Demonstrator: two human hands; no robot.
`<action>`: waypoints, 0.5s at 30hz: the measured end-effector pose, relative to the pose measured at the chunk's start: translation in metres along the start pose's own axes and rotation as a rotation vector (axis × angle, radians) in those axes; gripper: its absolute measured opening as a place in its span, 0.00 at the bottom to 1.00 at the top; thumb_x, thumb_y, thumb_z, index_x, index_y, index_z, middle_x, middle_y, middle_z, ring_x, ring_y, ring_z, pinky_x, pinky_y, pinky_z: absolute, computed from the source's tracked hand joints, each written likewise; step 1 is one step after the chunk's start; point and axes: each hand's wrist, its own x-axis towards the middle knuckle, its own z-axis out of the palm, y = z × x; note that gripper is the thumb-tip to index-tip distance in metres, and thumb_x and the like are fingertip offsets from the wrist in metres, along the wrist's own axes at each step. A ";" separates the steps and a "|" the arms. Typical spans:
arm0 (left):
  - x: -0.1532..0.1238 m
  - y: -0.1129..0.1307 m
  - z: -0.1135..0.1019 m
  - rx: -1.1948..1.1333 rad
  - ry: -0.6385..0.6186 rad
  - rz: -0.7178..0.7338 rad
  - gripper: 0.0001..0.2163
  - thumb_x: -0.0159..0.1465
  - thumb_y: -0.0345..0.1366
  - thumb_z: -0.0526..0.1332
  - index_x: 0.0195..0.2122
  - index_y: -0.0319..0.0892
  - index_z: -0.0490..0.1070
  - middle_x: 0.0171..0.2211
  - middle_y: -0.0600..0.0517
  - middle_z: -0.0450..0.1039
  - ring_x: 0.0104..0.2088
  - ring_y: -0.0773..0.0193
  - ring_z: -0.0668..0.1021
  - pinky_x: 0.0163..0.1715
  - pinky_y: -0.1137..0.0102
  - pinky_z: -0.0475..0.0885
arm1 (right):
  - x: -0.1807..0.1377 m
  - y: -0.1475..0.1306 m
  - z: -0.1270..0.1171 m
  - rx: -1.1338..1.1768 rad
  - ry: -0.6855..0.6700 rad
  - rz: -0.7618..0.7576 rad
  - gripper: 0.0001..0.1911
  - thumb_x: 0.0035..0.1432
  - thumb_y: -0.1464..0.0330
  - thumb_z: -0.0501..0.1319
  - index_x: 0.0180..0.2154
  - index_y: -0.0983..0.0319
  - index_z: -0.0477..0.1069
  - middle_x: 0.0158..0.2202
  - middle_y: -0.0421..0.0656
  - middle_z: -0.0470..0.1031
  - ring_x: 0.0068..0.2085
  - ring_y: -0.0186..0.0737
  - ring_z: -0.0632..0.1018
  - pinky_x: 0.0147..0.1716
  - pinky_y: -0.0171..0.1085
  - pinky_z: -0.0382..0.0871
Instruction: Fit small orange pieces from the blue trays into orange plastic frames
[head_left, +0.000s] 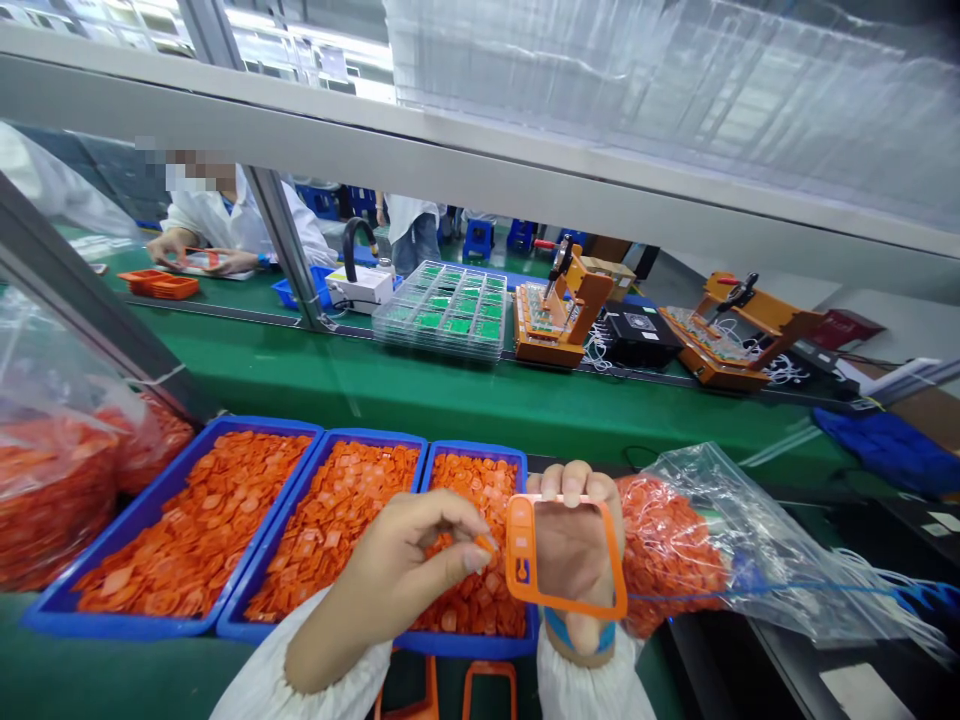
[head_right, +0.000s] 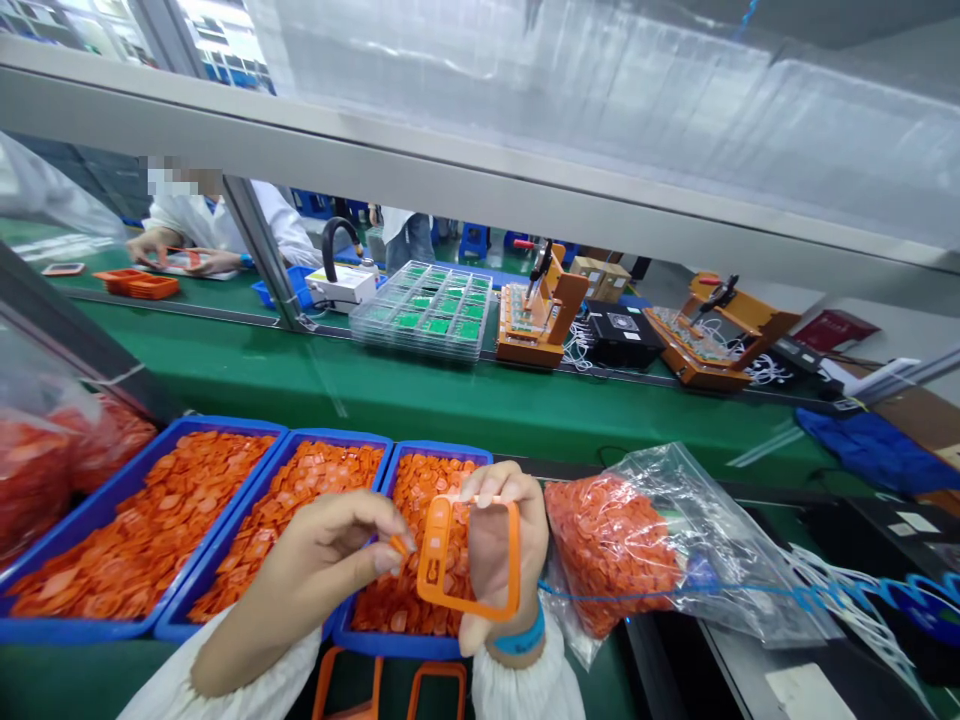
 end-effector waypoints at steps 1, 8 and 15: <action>0.000 0.002 0.001 0.019 -0.028 0.013 0.09 0.72 0.43 0.71 0.40 0.43 0.82 0.33 0.50 0.82 0.33 0.64 0.82 0.35 0.72 0.74 | -0.001 0.001 -0.001 0.018 -0.019 -0.003 0.44 0.32 0.40 0.83 0.47 0.49 0.69 0.39 0.38 0.66 0.34 0.41 0.73 0.34 0.43 0.72; 0.000 0.004 0.011 0.010 -0.042 0.055 0.16 0.77 0.48 0.63 0.36 0.43 0.77 0.35 0.50 0.74 0.35 0.64 0.77 0.34 0.72 0.72 | -0.008 0.004 0.000 -0.076 -0.032 -0.067 0.55 0.18 0.40 0.84 0.49 0.48 0.68 0.38 0.37 0.66 0.35 0.43 0.74 0.37 0.45 0.73; 0.009 -0.004 0.008 0.305 0.004 0.137 0.07 0.76 0.33 0.62 0.38 0.43 0.75 0.36 0.51 0.75 0.38 0.63 0.77 0.39 0.69 0.72 | 0.006 -0.003 0.000 -0.142 -0.005 -0.125 0.46 0.33 0.40 0.83 0.51 0.49 0.73 0.41 0.39 0.69 0.38 0.43 0.76 0.40 0.45 0.75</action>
